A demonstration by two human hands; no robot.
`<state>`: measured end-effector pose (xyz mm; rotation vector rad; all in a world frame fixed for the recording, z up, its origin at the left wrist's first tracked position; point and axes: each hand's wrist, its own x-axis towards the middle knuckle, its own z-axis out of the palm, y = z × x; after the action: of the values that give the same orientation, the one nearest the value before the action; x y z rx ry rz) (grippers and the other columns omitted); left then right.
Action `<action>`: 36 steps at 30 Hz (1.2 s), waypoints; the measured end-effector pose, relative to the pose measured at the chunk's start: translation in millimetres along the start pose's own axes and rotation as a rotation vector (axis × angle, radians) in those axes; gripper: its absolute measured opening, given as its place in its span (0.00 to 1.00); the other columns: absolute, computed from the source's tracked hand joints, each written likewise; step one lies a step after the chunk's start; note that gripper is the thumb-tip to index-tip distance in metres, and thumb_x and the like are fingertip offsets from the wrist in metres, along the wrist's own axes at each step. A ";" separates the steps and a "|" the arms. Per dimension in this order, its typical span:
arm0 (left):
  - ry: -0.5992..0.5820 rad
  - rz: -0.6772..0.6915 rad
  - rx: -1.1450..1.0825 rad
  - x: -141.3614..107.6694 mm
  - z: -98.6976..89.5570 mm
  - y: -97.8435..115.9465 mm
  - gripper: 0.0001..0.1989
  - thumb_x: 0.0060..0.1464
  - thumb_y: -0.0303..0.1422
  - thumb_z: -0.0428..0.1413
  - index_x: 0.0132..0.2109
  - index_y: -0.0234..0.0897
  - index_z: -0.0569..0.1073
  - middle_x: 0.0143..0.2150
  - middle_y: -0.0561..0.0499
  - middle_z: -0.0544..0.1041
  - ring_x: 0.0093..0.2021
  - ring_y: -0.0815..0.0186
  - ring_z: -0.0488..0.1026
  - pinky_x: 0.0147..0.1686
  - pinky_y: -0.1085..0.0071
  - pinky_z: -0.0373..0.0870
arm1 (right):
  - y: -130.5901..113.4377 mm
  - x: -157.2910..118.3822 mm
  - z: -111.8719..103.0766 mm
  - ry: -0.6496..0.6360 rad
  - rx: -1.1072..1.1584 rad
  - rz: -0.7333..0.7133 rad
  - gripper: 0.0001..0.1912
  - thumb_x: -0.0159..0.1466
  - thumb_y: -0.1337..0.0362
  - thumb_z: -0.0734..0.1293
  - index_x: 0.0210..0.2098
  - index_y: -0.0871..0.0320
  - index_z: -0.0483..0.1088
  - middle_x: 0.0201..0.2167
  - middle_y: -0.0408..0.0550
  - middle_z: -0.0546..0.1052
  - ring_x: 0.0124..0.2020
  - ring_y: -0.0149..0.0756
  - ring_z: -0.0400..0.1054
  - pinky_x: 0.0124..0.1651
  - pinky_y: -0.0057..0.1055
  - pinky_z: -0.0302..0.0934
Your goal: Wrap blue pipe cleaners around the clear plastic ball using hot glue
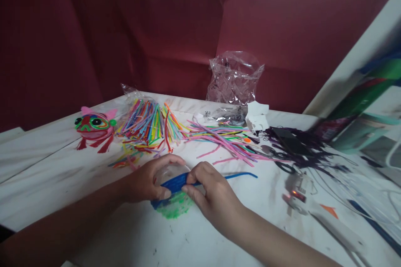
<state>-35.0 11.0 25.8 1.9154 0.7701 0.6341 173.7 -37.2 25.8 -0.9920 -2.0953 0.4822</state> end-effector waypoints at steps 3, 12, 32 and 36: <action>-0.013 0.009 -0.008 0.6 -1.2 -2.5 0.30 0.38 0.35 0.62 0.51 0.36 0.67 0.47 0.47 0.71 0.48 0.55 0.67 0.48 0.62 0.64 | 3.0 1.1 1.2 -0.004 0.042 0.035 0.04 0.62 0.67 0.64 0.31 0.57 0.65 0.30 0.46 0.69 0.33 0.35 0.65 0.36 0.30 0.59; -0.050 0.030 -0.216 2.7 -1.6 -13.0 0.33 0.38 0.40 0.64 0.52 0.35 0.66 0.46 0.46 0.72 0.46 0.55 0.69 0.47 0.61 0.64 | 12.1 6.5 1.3 0.058 0.249 0.214 0.07 0.64 0.62 0.61 0.30 0.57 0.65 0.27 0.43 0.67 0.30 0.34 0.63 0.31 0.29 0.58; -0.009 0.220 -0.190 6.7 -0.3 -29.2 0.35 0.41 0.45 0.63 0.54 0.35 0.63 0.52 0.42 0.66 0.52 0.51 0.65 0.49 0.59 0.61 | 17.6 -0.5 11.9 0.153 0.100 -0.018 0.04 0.62 0.70 0.64 0.31 0.57 0.68 0.30 0.47 0.70 0.34 0.36 0.66 0.36 0.31 0.62; -0.012 0.196 -0.225 7.4 0.8 -29.3 0.35 0.41 0.44 0.63 0.54 0.35 0.63 0.50 0.42 0.66 0.50 0.53 0.66 0.47 0.60 0.63 | 15.8 1.0 10.4 0.137 0.105 0.024 0.04 0.61 0.70 0.64 0.30 0.57 0.68 0.30 0.47 0.71 0.34 0.36 0.66 0.36 0.30 0.61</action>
<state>-36.7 26.5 -0.1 1.7972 0.4838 0.7935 173.1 -26.7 10.1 -0.9634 -1.9185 0.5164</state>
